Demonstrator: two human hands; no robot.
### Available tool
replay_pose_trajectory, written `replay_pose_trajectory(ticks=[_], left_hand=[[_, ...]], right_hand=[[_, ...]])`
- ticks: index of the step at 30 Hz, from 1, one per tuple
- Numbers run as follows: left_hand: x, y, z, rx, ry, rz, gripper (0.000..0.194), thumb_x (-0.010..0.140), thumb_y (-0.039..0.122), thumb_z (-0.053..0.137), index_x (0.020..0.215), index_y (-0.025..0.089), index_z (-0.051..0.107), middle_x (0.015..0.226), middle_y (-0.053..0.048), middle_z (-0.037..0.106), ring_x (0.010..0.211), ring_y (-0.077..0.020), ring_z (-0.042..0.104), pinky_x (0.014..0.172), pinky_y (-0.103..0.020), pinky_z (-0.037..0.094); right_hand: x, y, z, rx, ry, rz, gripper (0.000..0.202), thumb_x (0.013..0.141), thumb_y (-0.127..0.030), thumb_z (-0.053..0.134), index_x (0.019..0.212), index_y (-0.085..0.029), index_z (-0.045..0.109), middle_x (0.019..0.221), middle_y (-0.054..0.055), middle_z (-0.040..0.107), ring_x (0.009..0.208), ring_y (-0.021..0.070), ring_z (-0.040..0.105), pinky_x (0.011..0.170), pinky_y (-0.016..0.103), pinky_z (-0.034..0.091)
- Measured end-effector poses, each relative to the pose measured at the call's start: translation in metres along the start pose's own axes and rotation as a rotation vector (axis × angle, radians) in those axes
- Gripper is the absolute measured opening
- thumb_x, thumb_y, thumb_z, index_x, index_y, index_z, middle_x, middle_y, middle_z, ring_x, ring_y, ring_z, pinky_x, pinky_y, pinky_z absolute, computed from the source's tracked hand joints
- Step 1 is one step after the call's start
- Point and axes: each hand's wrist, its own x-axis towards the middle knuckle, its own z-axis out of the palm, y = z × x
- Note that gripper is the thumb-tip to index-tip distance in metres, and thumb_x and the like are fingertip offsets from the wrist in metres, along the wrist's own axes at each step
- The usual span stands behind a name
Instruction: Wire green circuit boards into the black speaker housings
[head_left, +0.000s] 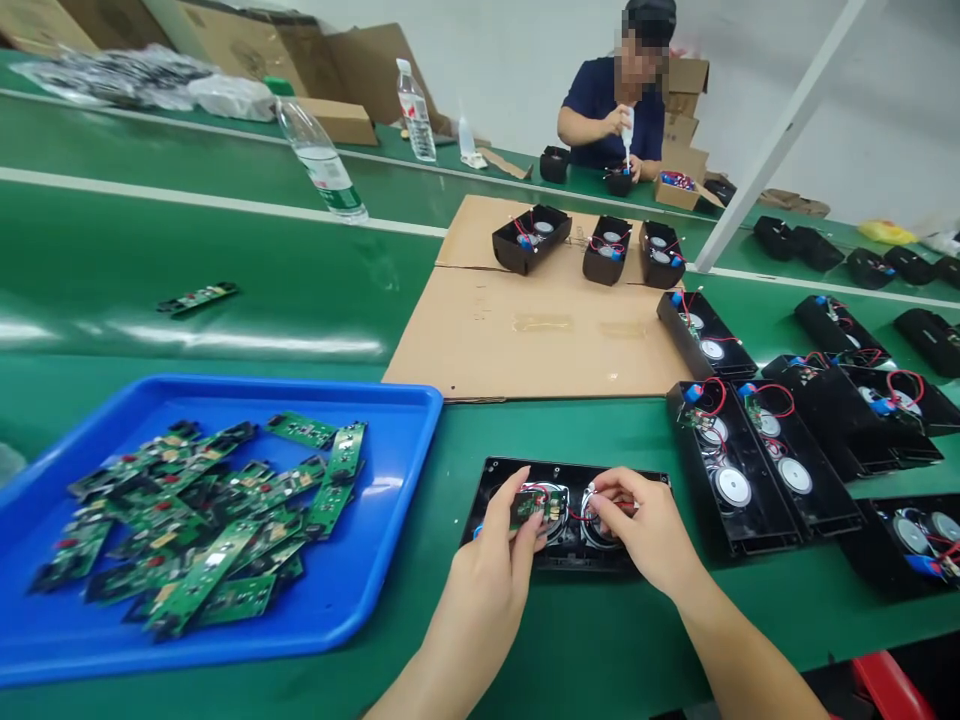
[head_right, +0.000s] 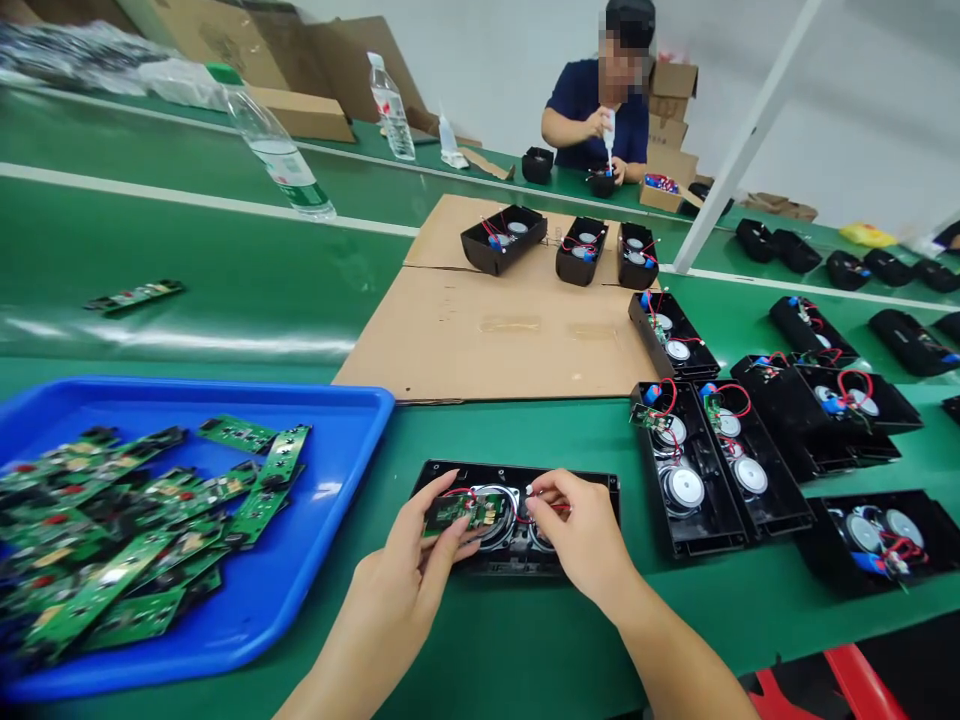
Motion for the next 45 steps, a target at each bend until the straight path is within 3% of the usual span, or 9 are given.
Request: replay_pose_trajectory(ticks=[3, 9, 14, 22, 29, 33, 36, 40, 45], left_hand=[[-0.001, 0.000, 0.003, 0.007, 0.029, 0.010, 0.042, 0.090, 0.044, 0.040, 0.124, 0.019, 0.048, 0.081, -0.004, 0.076, 0.070, -0.0207, 0.074, 0.064, -0.029, 0.059], [0.003, -0.020, 0.006, 0.058, 0.052, 0.131, 0.046, 0.089, 0.049, 0.038, 0.121, 0.018, 0.051, 0.075, -0.005, 0.076, 0.063, -0.0214, 0.073, 0.055, -0.027, 0.059], [0.003, -0.025, 0.007, 0.209, 0.043, 0.220, 0.041, 0.093, 0.042, 0.034, 0.123, 0.019, 0.050, 0.070, -0.004, 0.075, 0.059, -0.0206, 0.073, 0.049, -0.024, 0.056], [0.006, -0.010, -0.009, 0.387, -0.144, 0.393, 0.035, 0.094, 0.026, 0.032, 0.123, 0.019, 0.050, 0.080, -0.005, 0.076, 0.062, -0.0182, 0.072, 0.053, -0.022, 0.054], [0.007, -0.011, -0.010, 0.398, -0.144, 0.425, 0.038, 0.094, 0.025, 0.030, 0.126, 0.017, 0.048, 0.064, -0.002, 0.073, 0.050, -0.0179, 0.069, 0.054, -0.024, 0.055], [0.007, -0.010, -0.009, 0.389, -0.136, 0.418, 0.039, 0.094, 0.023, 0.029, 0.127, 0.014, 0.046, 0.073, -0.005, 0.075, 0.062, -0.0203, 0.072, 0.055, -0.025, 0.055], [0.008, -0.010, -0.011, 0.304, -0.173, 0.415, 0.038, 0.093, 0.021, 0.030, 0.127, 0.013, 0.046, 0.084, -0.008, 0.076, 0.072, -0.0203, 0.073, 0.058, -0.024, 0.056], [0.010, -0.008, -0.016, 0.209, -0.242, 0.424, 0.035, 0.092, 0.019, 0.031, 0.122, 0.018, 0.050, 0.088, -0.005, 0.075, 0.074, -0.0176, 0.073, 0.065, -0.023, 0.055], [0.010, -0.001, -0.021, 0.100, -0.293, 0.371, 0.032, 0.089, 0.017, 0.035, 0.113, 0.024, 0.054, 0.086, -0.001, 0.075, 0.076, -0.0154, 0.072, 0.068, -0.021, 0.055]], right_hand=[[-0.001, 0.000, 0.000, -0.071, -0.010, -0.078, 0.012, 0.079, -0.026, 0.053, 0.075, -0.017, 0.061, 0.069, 0.002, 0.063, 0.059, 0.0122, 0.058, 0.054, 0.022, 0.048], [-0.005, 0.001, 0.006, -0.429, 0.000, -0.390, 0.020, 0.088, -0.019, 0.045, 0.078, -0.017, 0.062, 0.067, 0.002, 0.059, 0.059, 0.0128, 0.053, 0.053, 0.023, 0.043], [-0.007, 0.002, 0.011, -0.653, -0.075, -0.547, 0.025, 0.092, -0.015, 0.039, 0.077, -0.016, 0.059, 0.069, 0.003, 0.057, 0.062, 0.0133, 0.052, 0.057, 0.023, 0.041], [-0.007, 0.005, 0.013, -0.838, -0.050, -0.597, 0.026, 0.088, -0.011, 0.040, 0.066, -0.018, 0.053, 0.066, 0.001, 0.049, 0.058, 0.0123, 0.045, 0.054, 0.022, 0.037], [-0.008, 0.006, 0.015, -0.890, -0.013, -0.674, 0.032, 0.091, -0.013, 0.036, 0.064, -0.018, 0.051, 0.064, 0.001, 0.047, 0.056, 0.0128, 0.043, 0.051, 0.024, 0.034], [-0.007, 0.006, 0.016, -0.919, -0.013, -0.758, 0.039, 0.095, -0.015, 0.032, 0.063, -0.017, 0.053, 0.061, 0.002, 0.049, 0.055, 0.0142, 0.045, 0.051, 0.026, 0.034], [-0.007, 0.007, 0.015, -0.827, -0.044, -0.704, 0.038, 0.098, -0.020, 0.031, 0.071, -0.016, 0.057, 0.065, 0.003, 0.055, 0.058, 0.0150, 0.050, 0.053, 0.027, 0.039], [-0.007, 0.005, 0.010, -0.637, -0.092, -0.572, 0.029, 0.098, -0.031, 0.036, 0.108, -0.013, 0.056, 0.075, 0.005, 0.062, 0.064, 0.0161, 0.056, 0.058, 0.028, 0.045], [-0.007, 0.001, 0.006, -0.521, -0.183, -0.529, 0.027, 0.097, -0.032, 0.040, 0.099, -0.016, 0.062, 0.078, 0.005, 0.063, 0.070, 0.0161, 0.057, 0.063, 0.028, 0.047]])
